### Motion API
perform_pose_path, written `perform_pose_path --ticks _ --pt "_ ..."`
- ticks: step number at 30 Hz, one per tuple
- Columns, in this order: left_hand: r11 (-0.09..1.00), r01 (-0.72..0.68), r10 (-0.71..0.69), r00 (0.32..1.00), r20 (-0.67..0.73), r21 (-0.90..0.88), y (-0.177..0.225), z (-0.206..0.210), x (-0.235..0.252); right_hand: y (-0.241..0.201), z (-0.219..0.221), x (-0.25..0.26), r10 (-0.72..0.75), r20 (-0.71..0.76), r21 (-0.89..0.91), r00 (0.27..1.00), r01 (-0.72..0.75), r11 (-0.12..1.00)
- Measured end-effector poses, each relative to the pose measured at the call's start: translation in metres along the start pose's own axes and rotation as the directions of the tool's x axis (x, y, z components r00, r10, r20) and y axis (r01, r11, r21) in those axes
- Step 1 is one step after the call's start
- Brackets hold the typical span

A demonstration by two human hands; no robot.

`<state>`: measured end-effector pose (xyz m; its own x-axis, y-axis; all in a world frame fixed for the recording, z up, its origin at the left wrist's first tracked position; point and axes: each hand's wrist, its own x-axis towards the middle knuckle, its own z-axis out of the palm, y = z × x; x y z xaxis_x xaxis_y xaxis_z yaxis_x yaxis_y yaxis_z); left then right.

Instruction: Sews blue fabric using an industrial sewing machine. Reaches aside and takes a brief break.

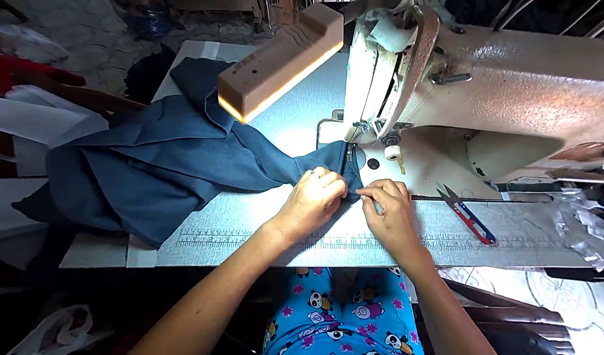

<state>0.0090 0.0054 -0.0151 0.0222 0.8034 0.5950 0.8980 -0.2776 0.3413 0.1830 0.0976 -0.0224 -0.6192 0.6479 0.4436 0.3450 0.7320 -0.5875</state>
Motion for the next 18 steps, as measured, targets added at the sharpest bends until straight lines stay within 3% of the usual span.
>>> perform_pose_path --ticks 5,7,12,15,18 --pt "1.0 -0.011 0.011 1.0 -0.009 0.002 0.0 -0.003 0.001 -0.014 -0.004 0.009 0.076 -0.027 0.115 0.997 -0.072 0.991" --pt "1.0 -0.016 0.016 1.0 -0.023 0.002 0.0 -0.001 0.0 -0.018 -0.004 0.016 0.049 -0.004 0.066 0.999 -0.048 0.997" --pt "1.0 -0.001 0.001 0.999 -0.033 0.005 0.002 -0.002 -0.002 -0.017 0.0 0.035 -0.028 0.209 -0.165 0.978 0.063 0.984" --pt "1.0 0.011 -0.012 0.998 -0.054 -0.016 0.001 -0.002 -0.004 -0.008 -0.004 0.028 -0.132 0.058 -0.122 0.99 0.138 0.983" --pt "0.999 0.028 -0.031 0.996 -0.082 -0.043 0.001 0.002 -0.009 -0.009 -0.026 0.006 -0.064 -0.005 -0.026 0.998 0.064 0.998"
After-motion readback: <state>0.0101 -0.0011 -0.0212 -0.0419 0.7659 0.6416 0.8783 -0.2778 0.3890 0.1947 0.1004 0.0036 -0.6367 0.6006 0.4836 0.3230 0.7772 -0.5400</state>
